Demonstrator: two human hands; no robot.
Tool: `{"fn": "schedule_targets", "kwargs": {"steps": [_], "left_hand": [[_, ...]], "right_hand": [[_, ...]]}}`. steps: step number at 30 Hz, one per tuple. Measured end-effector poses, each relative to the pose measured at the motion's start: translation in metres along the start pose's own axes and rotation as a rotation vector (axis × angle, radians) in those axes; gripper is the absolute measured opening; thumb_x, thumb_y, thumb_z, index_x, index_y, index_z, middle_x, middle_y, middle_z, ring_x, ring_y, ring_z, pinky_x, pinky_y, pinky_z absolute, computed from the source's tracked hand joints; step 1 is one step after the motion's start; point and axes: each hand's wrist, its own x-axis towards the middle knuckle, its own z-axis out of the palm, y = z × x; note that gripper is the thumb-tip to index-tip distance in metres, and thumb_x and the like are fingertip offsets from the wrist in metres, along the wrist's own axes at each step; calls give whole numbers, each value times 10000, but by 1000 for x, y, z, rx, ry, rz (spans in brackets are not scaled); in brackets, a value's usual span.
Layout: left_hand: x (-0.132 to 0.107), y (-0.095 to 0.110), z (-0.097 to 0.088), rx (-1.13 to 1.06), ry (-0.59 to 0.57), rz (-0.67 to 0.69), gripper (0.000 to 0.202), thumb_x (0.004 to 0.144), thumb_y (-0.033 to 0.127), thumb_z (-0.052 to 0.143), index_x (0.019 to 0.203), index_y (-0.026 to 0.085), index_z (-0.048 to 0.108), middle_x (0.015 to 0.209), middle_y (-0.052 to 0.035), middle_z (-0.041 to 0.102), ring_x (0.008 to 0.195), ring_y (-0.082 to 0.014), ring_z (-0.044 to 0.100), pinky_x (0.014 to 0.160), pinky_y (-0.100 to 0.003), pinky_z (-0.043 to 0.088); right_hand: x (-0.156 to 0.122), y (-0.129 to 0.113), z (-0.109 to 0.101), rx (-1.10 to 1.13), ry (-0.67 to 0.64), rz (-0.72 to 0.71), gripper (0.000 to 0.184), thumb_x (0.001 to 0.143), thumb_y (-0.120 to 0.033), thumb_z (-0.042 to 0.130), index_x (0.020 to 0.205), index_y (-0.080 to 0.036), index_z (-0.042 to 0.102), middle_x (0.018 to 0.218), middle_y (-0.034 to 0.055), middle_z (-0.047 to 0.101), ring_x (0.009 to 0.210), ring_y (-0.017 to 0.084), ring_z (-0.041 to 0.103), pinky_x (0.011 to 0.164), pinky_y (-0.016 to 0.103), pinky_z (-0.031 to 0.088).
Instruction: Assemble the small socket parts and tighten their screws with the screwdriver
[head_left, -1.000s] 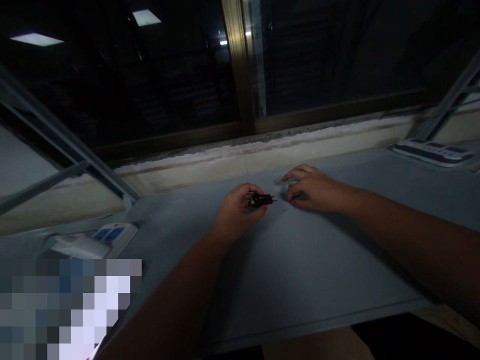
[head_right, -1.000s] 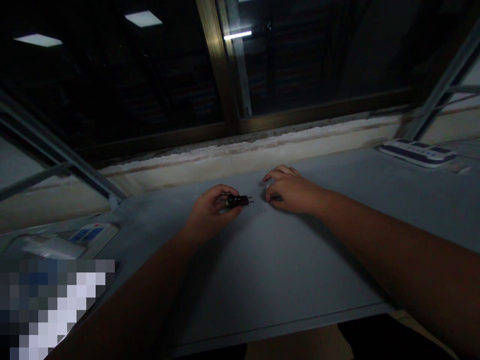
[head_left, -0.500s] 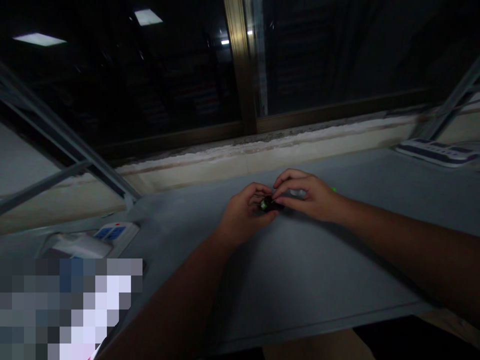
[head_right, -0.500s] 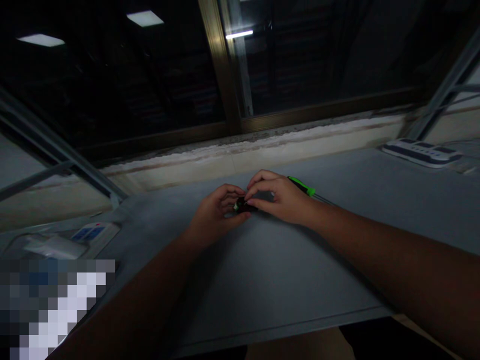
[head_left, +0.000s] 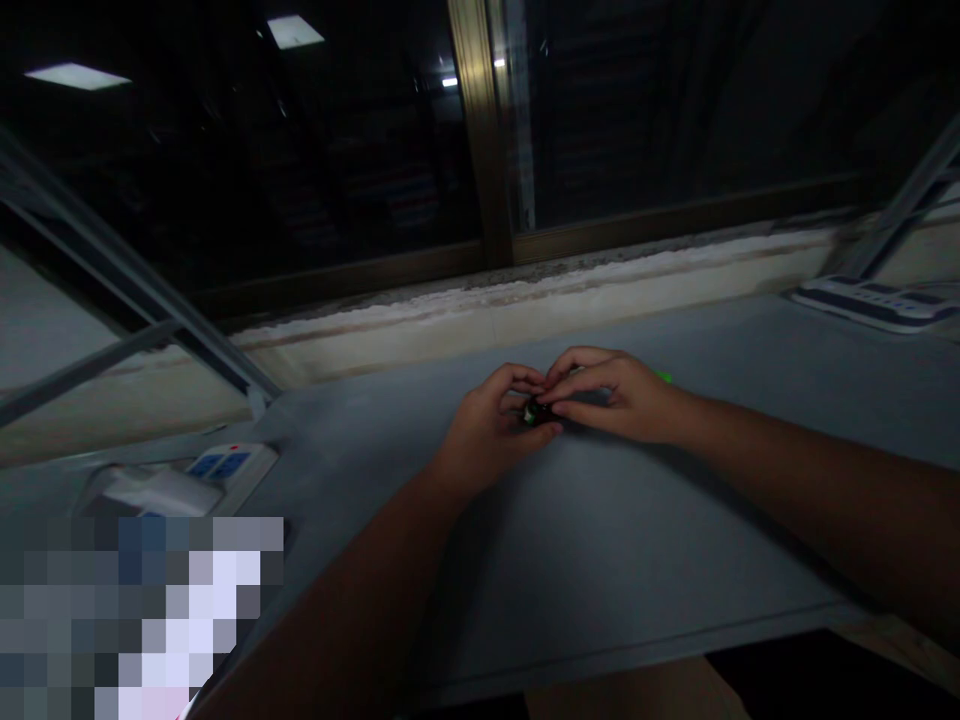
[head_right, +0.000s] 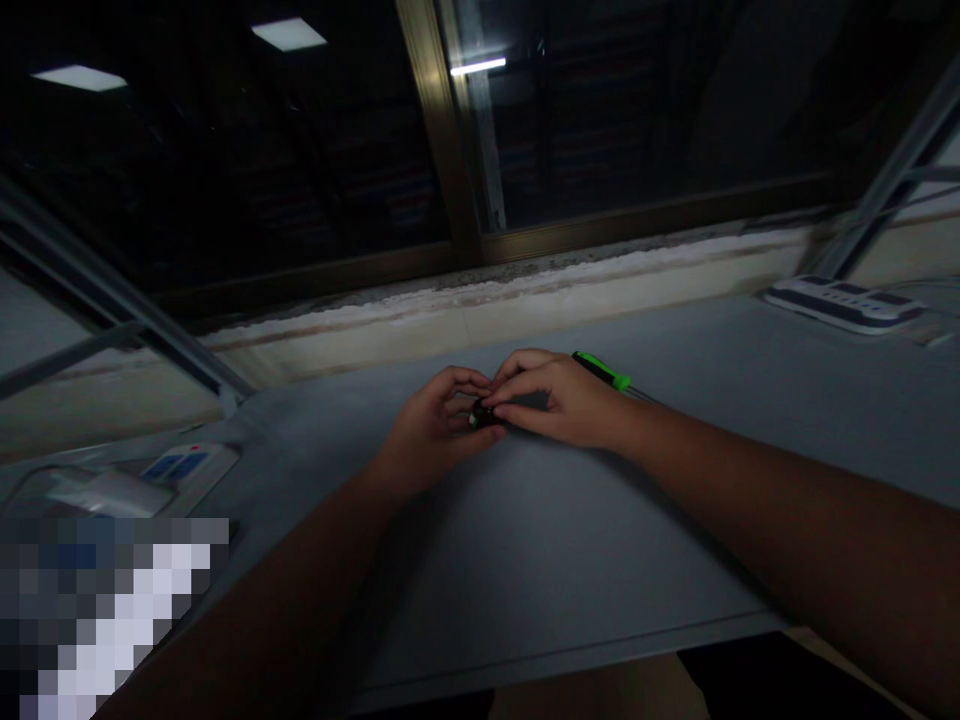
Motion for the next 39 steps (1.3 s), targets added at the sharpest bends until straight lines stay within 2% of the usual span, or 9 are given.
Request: {"fn": "schedule_targets", "kwargs": {"steps": [4,11,15,18,20,23,27,31,39], "left_hand": [[1,-4,0,-38,3,11,492,714,239,840,1112,208,553,1151,-74,630,969,-191,694,762,-275,586],[0,3,1,-32,23,-36,396,752,242,814,1060,188,571,1099,-63,621,966,-171,685,733,-231,549],[0,3,0,-6,52,-48,427,742,244,820,1084,187,571,1138,-79,620,962,-173,692,721,-233,540],[1,0,-1,8,82,-54,474,718,227,831,1109,185,565,1108,-83,642,941,-174,697,746,-258,541],[1,-1,-1,24,98,-53,485,708,219,836,1109,183,565,1079,-80,662,934,-174,698,772,-276,539],[2,-4,-2,56,120,-44,498,688,208,850,1102,183,574,1056,-78,688,917,-170,695,803,-296,538],[4,-7,-2,68,148,-16,497,672,192,860,1086,176,585,1017,-72,697,898,-162,685,820,-306,535],[4,-8,-2,75,144,-10,506,670,195,871,1090,174,590,997,-69,697,902,-169,687,809,-310,535],[4,-10,-3,88,151,13,499,648,210,890,1060,175,610,998,-74,714,908,-177,692,808,-317,547]], "right_hand": [[2,-5,-5,-52,-9,-13,291,926,-263,661,1203,-290,748,1123,66,704,1027,216,668,910,381,538],[2,9,-35,-403,96,52,257,861,-269,681,1105,-206,734,1105,110,676,1067,264,641,974,414,504],[-5,25,-48,-523,-115,205,311,779,-252,707,1086,-200,714,1162,119,662,1089,286,638,987,417,495],[-6,28,-49,-528,-279,311,220,766,-218,676,984,-212,700,1011,80,700,946,254,663,866,366,508],[-5,28,-48,-527,-271,342,151,758,-214,674,908,-214,692,909,58,706,855,233,657,799,346,490],[-2,24,-43,-298,-83,424,111,771,-297,710,812,-203,669,831,43,705,751,200,643,719,330,478],[5,13,-31,318,153,528,297,738,-420,811,880,-197,677,840,38,721,746,173,668,719,322,527],[8,1,-16,604,154,550,370,726,-371,856,1031,-211,722,898,36,753,765,156,700,780,331,568],[5,2,-4,727,138,620,392,711,-371,881,1051,-220,759,957,49,770,844,171,734,883,364,602]]}}
